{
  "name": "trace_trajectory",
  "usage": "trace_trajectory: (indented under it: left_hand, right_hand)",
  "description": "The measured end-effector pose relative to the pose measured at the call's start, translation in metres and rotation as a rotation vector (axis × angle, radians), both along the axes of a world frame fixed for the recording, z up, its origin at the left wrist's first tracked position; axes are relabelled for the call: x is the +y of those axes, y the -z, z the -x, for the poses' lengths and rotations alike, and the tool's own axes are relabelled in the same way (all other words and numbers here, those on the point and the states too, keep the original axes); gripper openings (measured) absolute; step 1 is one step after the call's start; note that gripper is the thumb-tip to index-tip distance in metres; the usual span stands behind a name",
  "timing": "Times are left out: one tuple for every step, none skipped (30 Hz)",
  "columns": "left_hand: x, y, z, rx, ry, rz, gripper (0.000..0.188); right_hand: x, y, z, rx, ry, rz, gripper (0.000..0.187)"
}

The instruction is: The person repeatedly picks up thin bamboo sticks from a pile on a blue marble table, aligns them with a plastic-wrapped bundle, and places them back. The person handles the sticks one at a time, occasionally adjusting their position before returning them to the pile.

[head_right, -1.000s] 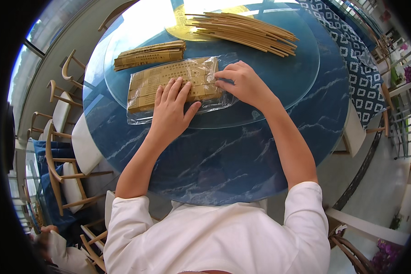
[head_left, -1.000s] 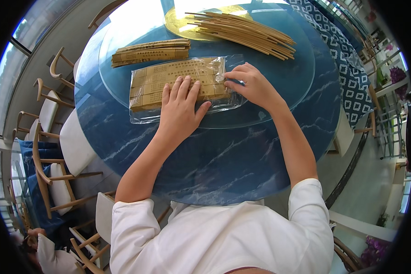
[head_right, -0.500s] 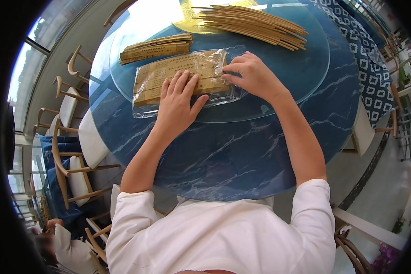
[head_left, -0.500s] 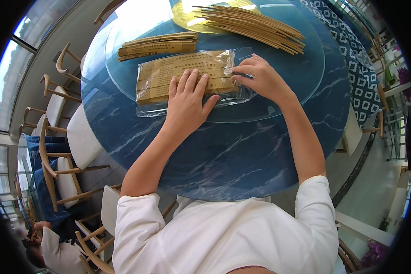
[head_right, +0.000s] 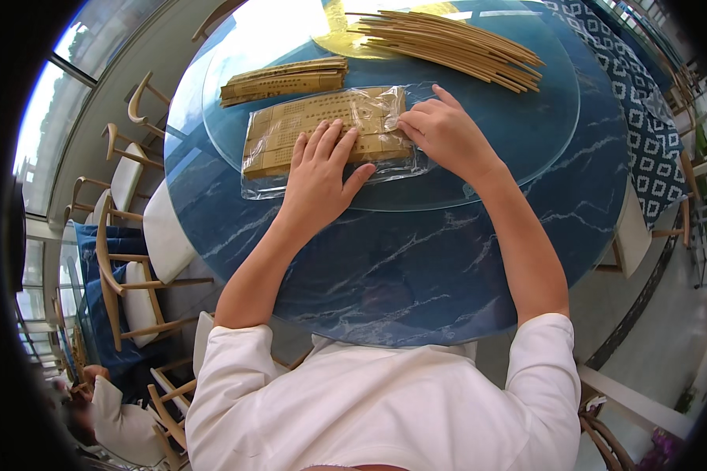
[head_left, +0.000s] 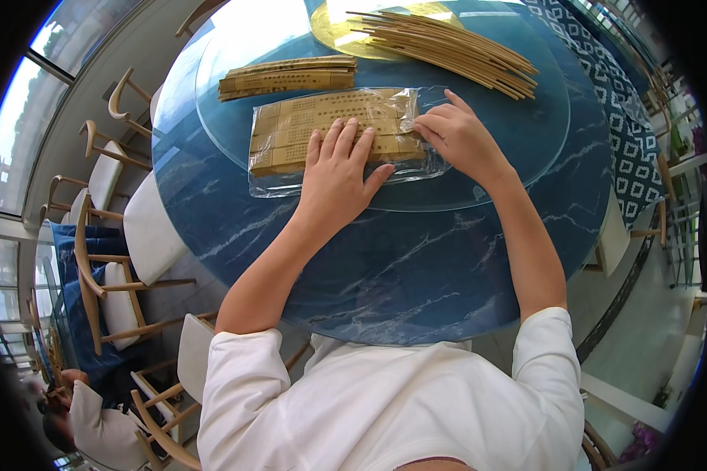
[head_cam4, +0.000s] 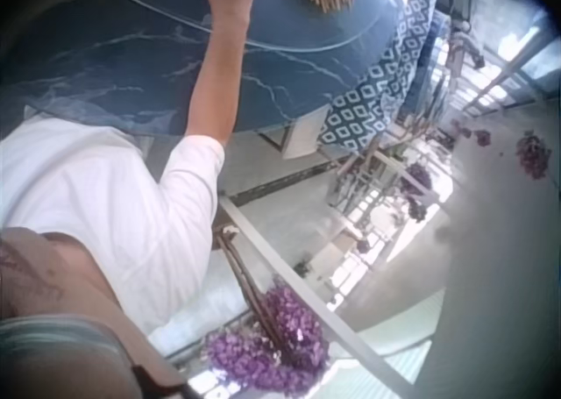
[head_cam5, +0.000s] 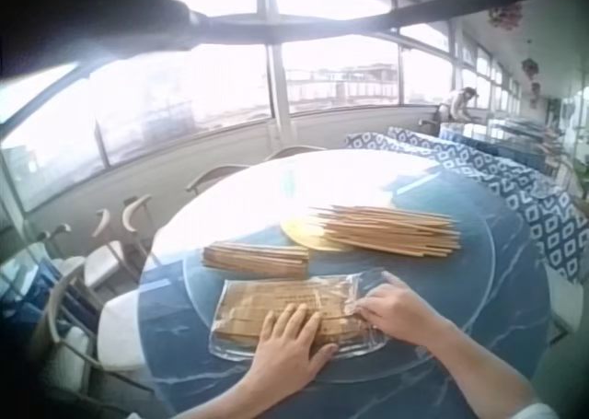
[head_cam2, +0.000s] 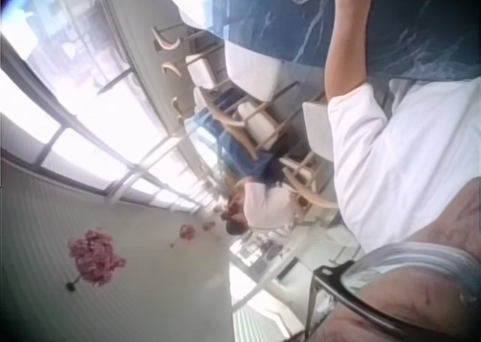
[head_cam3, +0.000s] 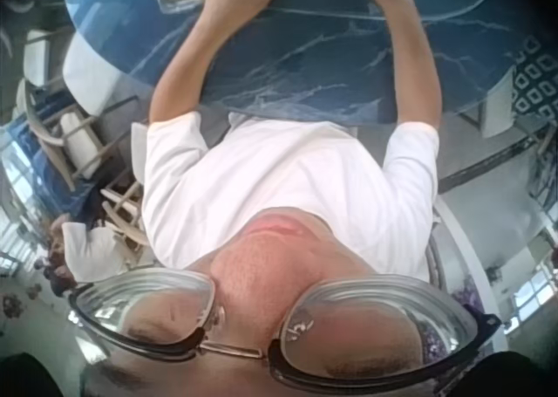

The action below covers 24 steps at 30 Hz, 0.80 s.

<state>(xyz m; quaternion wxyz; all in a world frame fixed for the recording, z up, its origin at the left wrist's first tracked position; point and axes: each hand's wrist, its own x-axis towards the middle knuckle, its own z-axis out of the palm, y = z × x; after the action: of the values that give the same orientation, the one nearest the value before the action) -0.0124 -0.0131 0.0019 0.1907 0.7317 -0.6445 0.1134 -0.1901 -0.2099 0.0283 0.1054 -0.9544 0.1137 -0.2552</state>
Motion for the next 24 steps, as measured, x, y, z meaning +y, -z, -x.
trace_trajectory:
  left_hand:
    - [0.001,0.001,0.000,0.000,-0.002,-0.001,0.067]
    - [0.001,0.001,0.000,0.000,-0.003,-0.002,0.067]
    - [0.001,0.002,0.000,0.000,-0.004,-0.002,0.067]
    - [0.001,0.001,-0.001,-0.001,-0.005,-0.002,0.067]
    - [0.001,0.001,-0.001,0.001,-0.005,-0.007,0.067]
    - [0.001,0.000,0.000,0.002,-0.005,-0.012,0.067]
    - [0.001,0.000,0.000,0.003,-0.002,-0.016,0.067]
    - [0.001,-0.001,0.000,0.005,-0.005,-0.018,0.067]
    - [0.001,-0.001,0.001,0.007,-0.008,-0.020,0.067]
    - [0.001,-0.001,0.001,0.009,-0.012,-0.018,0.068]
    - [0.000,-0.002,0.001,0.024,-0.018,-0.024,0.069]
    - [0.000,-0.003,0.001,0.040,-0.023,-0.030,0.070]
    - [0.000,-0.003,0.001,0.057,-0.030,-0.038,0.071]
    - [0.001,-0.004,0.002,0.046,-0.033,-0.049,0.072]
    - [0.002,-0.005,0.002,0.036,-0.035,-0.061,0.073]
    - [0.000,-0.005,0.002,0.028,-0.028,-0.069,0.075]
    - [-0.001,-0.004,0.002,0.023,-0.037,-0.074,0.075]
    - [-0.001,-0.005,0.000,0.018,-0.045,-0.080,0.076]
    - [-0.001,-0.004,0.000,0.015,-0.050,-0.089,0.076]
    - [-0.004,-0.010,-0.001,0.042,-0.040,-0.088,0.079]
    - [-0.008,-0.020,0.000,0.102,-0.001,-0.055,0.081]
    - [-0.013,-0.034,0.003,0.161,0.036,-0.019,0.082]
    - [-0.019,-0.047,0.005,0.222,0.072,0.018,0.084]
    - [-0.026,-0.058,0.010,0.207,0.104,0.077,0.088]
  right_hand:
    - [0.001,0.001,-0.001,-0.009,-0.010,0.044,0.011]
    - [0.002,0.001,-0.001,-0.018,-0.020,0.087,0.010]
    - [0.002,0.002,0.000,-0.006,-0.028,0.113,0.009]
    - [0.001,0.001,0.001,0.004,-0.035,0.141,0.008]
    - [0.001,0.000,0.001,0.014,-0.043,0.169,0.008]
    - [0.001,0.000,0.001,0.014,-0.047,0.171,0.007]
    - [0.001,0.000,0.002,0.013,-0.050,0.173,0.007]
    - [0.001,-0.001,0.003,0.011,-0.052,0.176,0.006]
    - [0.001,-0.002,0.003,-0.006,-0.044,0.169,0.007]
    - [0.001,-0.004,0.004,-0.024,-0.036,0.166,0.008]
    - [0.000,-0.007,0.005,-0.043,-0.027,0.162,0.009]
    - [-0.004,-0.013,0.009,-0.073,0.027,0.202,0.009]
    - [-0.011,-0.022,0.016,-0.103,0.080,0.240,0.009]
    - [-0.018,-0.032,0.024,-0.132,0.134,0.276,0.010]
    - [-0.026,-0.039,0.033,-0.198,0.220,0.311,0.010]
    - [-0.036,-0.047,0.046,-0.260,0.313,0.351,0.011]
    - [-0.042,-0.055,0.059,-0.318,0.403,0.389,0.012]
    - [-0.046,-0.065,0.071,-0.371,0.487,0.395,0.012]
    - [-0.047,-0.076,0.084,-0.420,0.574,0.400,0.012]
    - [-0.048,-0.084,0.095,-0.476,0.664,0.404,0.012]
    - [-0.044,-0.092,0.102,-0.538,0.610,0.375,0.011]
    - [-0.039,-0.101,0.105,-0.604,0.552,0.348,0.011]
    - [-0.032,-0.108,0.105,-0.669,0.490,0.323,0.010]
    - [-0.020,-0.113,0.103,-0.668,0.463,0.271,0.013]
